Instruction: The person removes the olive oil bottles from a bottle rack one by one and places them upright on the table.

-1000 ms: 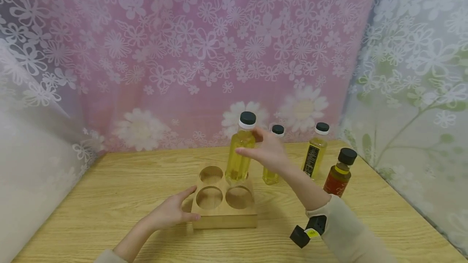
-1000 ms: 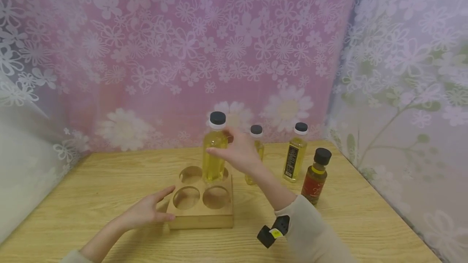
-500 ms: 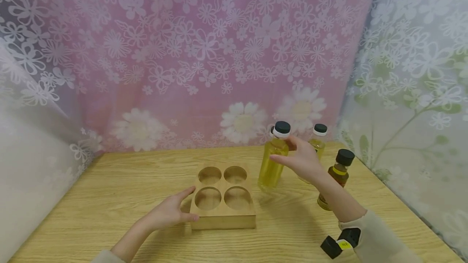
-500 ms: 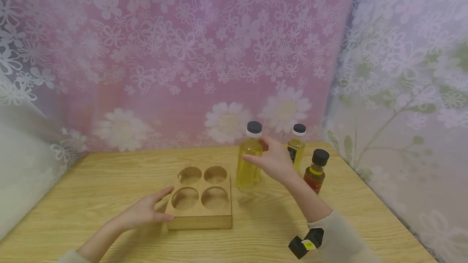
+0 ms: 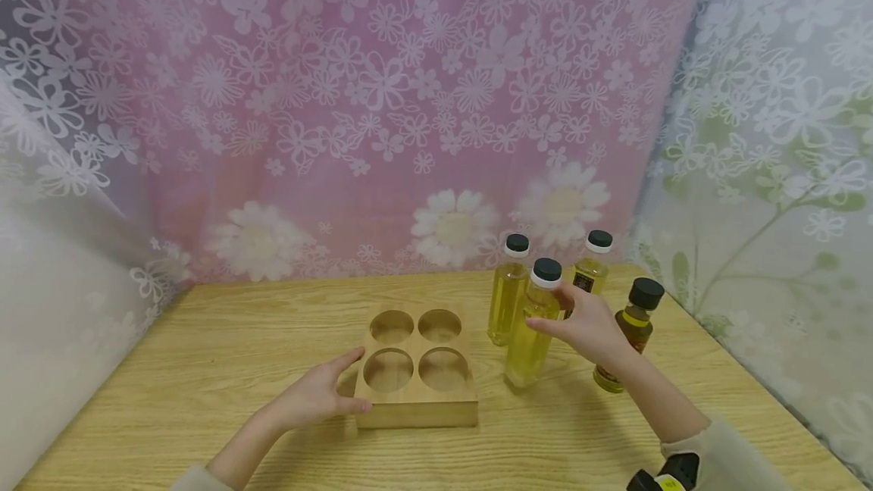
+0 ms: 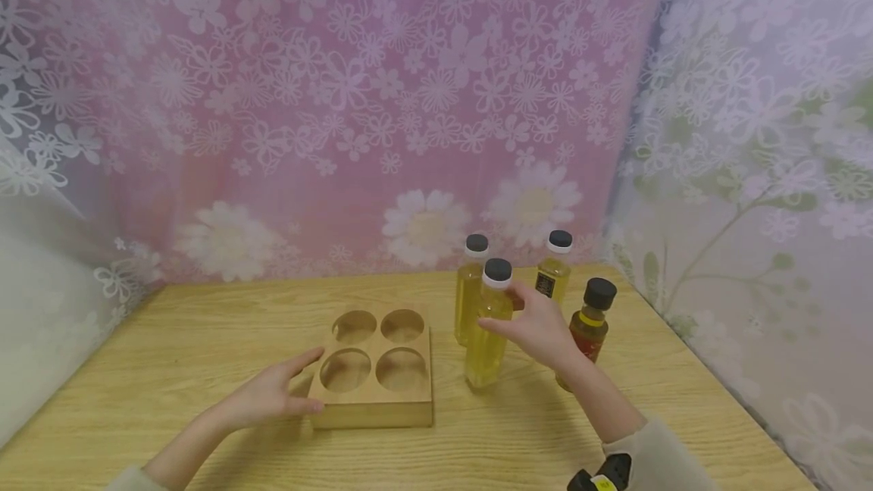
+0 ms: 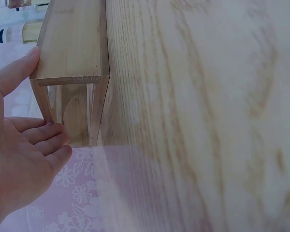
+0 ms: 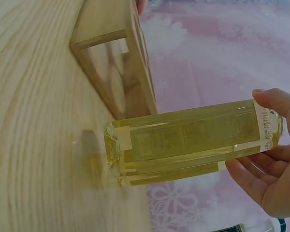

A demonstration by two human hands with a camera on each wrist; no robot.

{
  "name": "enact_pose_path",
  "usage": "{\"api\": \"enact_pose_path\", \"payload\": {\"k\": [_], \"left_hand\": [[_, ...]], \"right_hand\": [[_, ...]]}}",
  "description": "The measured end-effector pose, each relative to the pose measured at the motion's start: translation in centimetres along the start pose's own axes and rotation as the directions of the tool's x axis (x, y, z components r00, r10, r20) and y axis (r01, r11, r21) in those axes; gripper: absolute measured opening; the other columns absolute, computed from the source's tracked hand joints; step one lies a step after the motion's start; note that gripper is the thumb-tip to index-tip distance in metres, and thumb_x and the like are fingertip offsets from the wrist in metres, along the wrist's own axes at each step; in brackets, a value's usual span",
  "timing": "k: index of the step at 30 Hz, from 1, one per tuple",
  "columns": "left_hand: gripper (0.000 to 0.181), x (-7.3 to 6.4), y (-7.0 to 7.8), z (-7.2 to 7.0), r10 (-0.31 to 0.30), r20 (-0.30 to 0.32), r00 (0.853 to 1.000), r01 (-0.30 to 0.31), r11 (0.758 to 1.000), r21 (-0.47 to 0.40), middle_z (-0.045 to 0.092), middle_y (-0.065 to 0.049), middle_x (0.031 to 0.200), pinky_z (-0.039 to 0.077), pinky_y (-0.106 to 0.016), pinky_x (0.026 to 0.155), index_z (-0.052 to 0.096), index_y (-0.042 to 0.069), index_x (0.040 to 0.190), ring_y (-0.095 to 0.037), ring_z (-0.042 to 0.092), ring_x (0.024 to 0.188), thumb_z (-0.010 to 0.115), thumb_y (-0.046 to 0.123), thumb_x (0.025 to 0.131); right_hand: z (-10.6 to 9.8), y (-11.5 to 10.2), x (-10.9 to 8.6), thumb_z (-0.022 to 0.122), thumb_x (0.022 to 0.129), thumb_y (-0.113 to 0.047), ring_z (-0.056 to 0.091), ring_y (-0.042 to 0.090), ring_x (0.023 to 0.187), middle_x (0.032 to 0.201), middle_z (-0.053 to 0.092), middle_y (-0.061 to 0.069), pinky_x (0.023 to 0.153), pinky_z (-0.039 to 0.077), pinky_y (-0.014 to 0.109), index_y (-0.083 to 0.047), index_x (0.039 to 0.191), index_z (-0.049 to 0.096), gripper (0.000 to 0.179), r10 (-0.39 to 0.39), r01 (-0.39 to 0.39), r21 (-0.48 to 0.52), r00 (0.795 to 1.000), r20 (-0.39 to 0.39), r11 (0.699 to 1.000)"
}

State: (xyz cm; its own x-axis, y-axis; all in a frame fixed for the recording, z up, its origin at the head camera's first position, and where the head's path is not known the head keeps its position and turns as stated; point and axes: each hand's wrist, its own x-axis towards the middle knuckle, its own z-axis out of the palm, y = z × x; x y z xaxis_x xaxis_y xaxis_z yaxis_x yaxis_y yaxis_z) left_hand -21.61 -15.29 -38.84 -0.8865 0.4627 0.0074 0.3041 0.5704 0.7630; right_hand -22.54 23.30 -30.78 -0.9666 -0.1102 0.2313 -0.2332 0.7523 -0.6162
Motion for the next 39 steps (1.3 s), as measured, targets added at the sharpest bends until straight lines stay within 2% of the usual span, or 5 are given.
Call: {"api": "enact_pose_path", "payload": {"k": [12,29,32,36,39], "left_hand": [[0.093,0.0,-0.1,-0.1,-0.007,0.01,1.0,0.007,1.0,0.002,0.031,-0.025,0.144,0.026,-0.062,0.099,0.026,-0.005,0.144,-0.041,0.039,0.124,0.075,0.037,0.077],[0.092,0.2,0.1,0.2,0.009,0.006,1.0,-0.009,1.0,0.008,0.03,-0.024,0.145,0.025,-0.061,0.1,0.026,-0.004,0.144,-0.044,0.028,0.13,0.072,0.039,0.078],[0.088,0.1,0.2,0.0,0.002,0.004,1.0,-0.002,1.0,0.012,0.032,-0.024,0.144,0.03,-0.06,0.098,0.026,-0.002,0.145,-0.043,0.044,0.119,0.069,0.042,0.081],[0.079,-0.3,0.3,-0.8,-0.019,-0.018,1.0,0.019,1.0,0.025,0.045,-0.024,0.134,0.04,-0.057,0.089,0.026,0.001,0.145,-0.031,0.059,0.085,0.06,0.044,0.088],[0.071,-0.7,0.3,-1.7,-0.023,-0.055,0.998,0.024,1.0,0.016,0.043,-0.022,0.136,0.04,-0.058,0.09,0.026,0.003,0.146,-0.037,0.057,0.1,0.053,0.042,0.093]], "right_hand": [[1.0,1.4,-0.3,0.073,0.076,-0.046,0.053,0.039,0.107,0.118,0.058,0.022,0.081,0.048,0.049,0.002,0.124,0.053,0.071,-0.006,0.006,0.023,1.0,0.016,1.0],[0.6,2.4,-0.3,0.071,0.08,-0.039,0.05,0.04,0.114,0.128,0.051,0.022,0.085,0.048,0.049,0.001,0.133,0.044,0.071,-0.031,0.019,0.116,0.995,0.1,0.993],[0.6,2.4,-0.6,0.069,0.083,-0.036,0.05,0.04,0.113,0.129,0.048,0.025,0.084,0.05,0.045,0.003,0.135,0.04,0.072,-0.051,0.036,0.136,0.993,0.103,0.99],[0.5,2.0,-1.3,0.065,0.088,-0.028,0.051,0.038,0.111,0.124,0.051,0.023,0.084,0.05,0.043,0.004,0.134,0.042,0.061,-0.105,0.108,0.128,0.994,-0.027,0.986],[0.4,1.3,-2.0,0.065,0.088,-0.018,0.055,0.031,0.103,0.117,0.056,0.017,0.084,0.049,0.031,0.001,0.127,0.05,0.046,-0.205,0.224,0.053,0.949,-0.238,0.973]]}}
